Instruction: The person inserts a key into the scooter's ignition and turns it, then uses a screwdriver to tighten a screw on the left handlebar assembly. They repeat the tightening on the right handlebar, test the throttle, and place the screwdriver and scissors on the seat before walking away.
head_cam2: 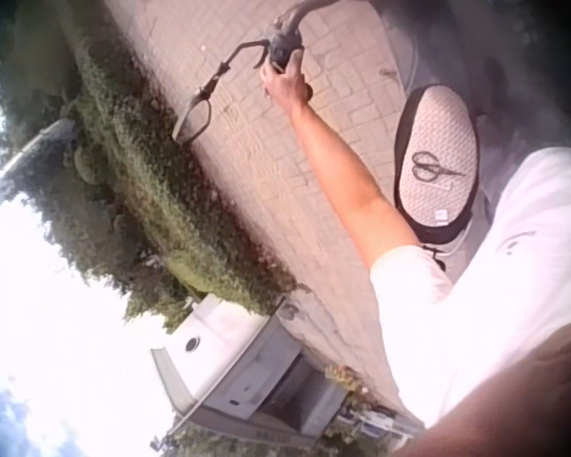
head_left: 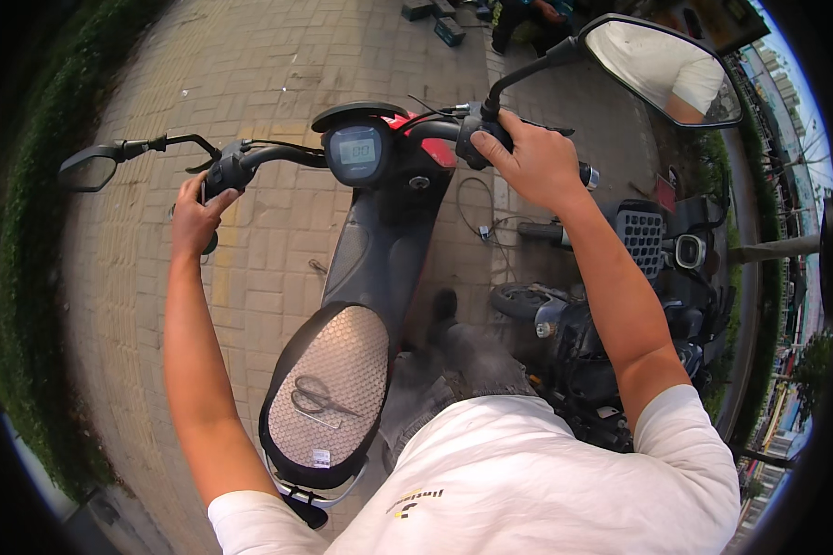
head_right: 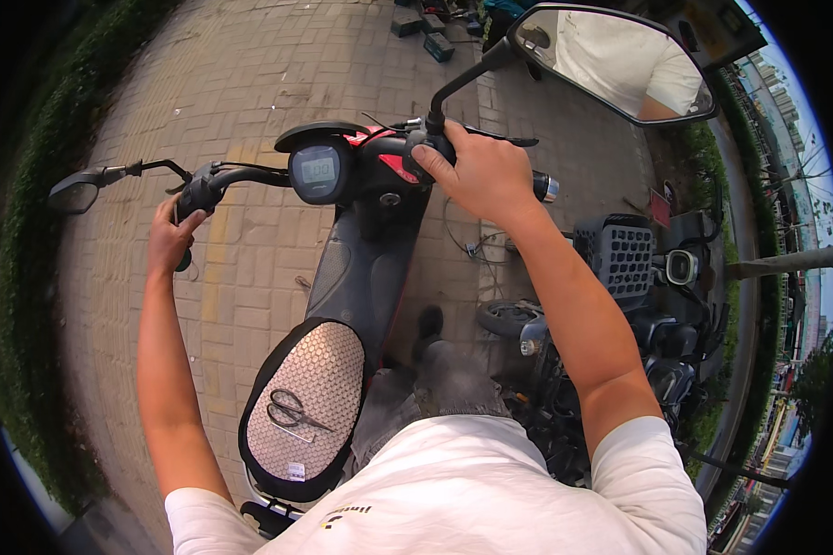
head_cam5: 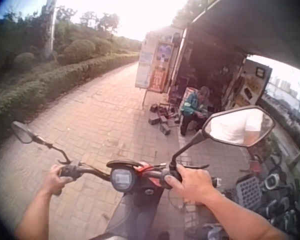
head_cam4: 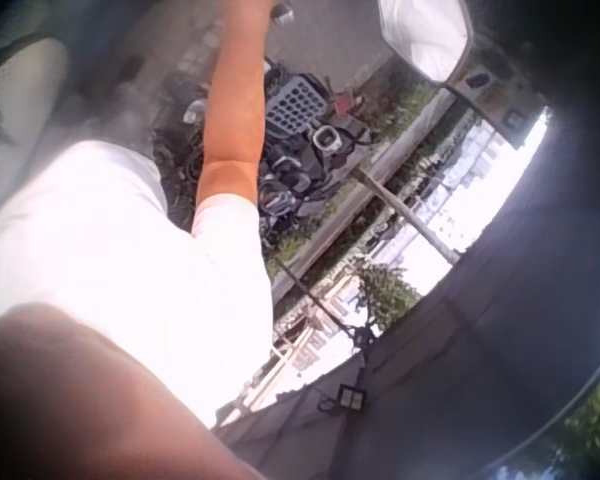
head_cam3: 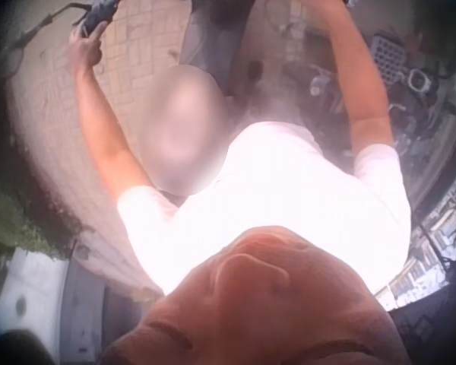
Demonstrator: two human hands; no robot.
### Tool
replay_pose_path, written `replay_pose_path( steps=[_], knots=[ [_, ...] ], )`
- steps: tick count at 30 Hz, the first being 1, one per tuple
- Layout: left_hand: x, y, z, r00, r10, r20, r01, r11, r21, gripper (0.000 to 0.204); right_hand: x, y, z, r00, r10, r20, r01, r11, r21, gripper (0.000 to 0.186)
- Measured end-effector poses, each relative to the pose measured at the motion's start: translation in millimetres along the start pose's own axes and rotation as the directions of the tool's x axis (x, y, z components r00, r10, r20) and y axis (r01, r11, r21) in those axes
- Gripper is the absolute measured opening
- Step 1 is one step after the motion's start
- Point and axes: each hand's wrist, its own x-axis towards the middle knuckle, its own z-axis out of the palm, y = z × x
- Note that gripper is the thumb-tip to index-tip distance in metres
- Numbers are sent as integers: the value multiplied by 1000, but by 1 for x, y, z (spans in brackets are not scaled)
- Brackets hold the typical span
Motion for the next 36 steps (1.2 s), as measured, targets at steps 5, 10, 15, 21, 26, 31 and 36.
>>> replay_pose_path(
  steps=[5,10,15,21,26,31,36],
  knots=[
    [4,-11,-3,1000,7,20,-10,992,124,76,0,-4,-1,1000,2,19,-2,999,-37,72],
    [6,-9,0,998,29,47,-38,975,220,81,-3,3,5,995,-94,-33,87,981,-174,96],
    [12,-27,2,988,150,30,-152,941,301,76,-1,0,6,994,-108,-29,97,964,-249,102],
    [13,-30,2,992,121,24,-122,951,283,76,-1,-2,7,995,-91,-50,79,976,-203,92],
    [12,-30,2,992,121,21,-122,953,277,77,-2,0,5,988,-140,-63,124,971,-207,82],
    [10,-16,1,996,74,39,-82,954,289,78,-4,9,5,982,-184,-42,176,973,-149,84],
    [1,-7,-2,996,84,29,-89,964,249,73,-5,1,-9,992,-118,53,122,989,-87,76]
  ],
)
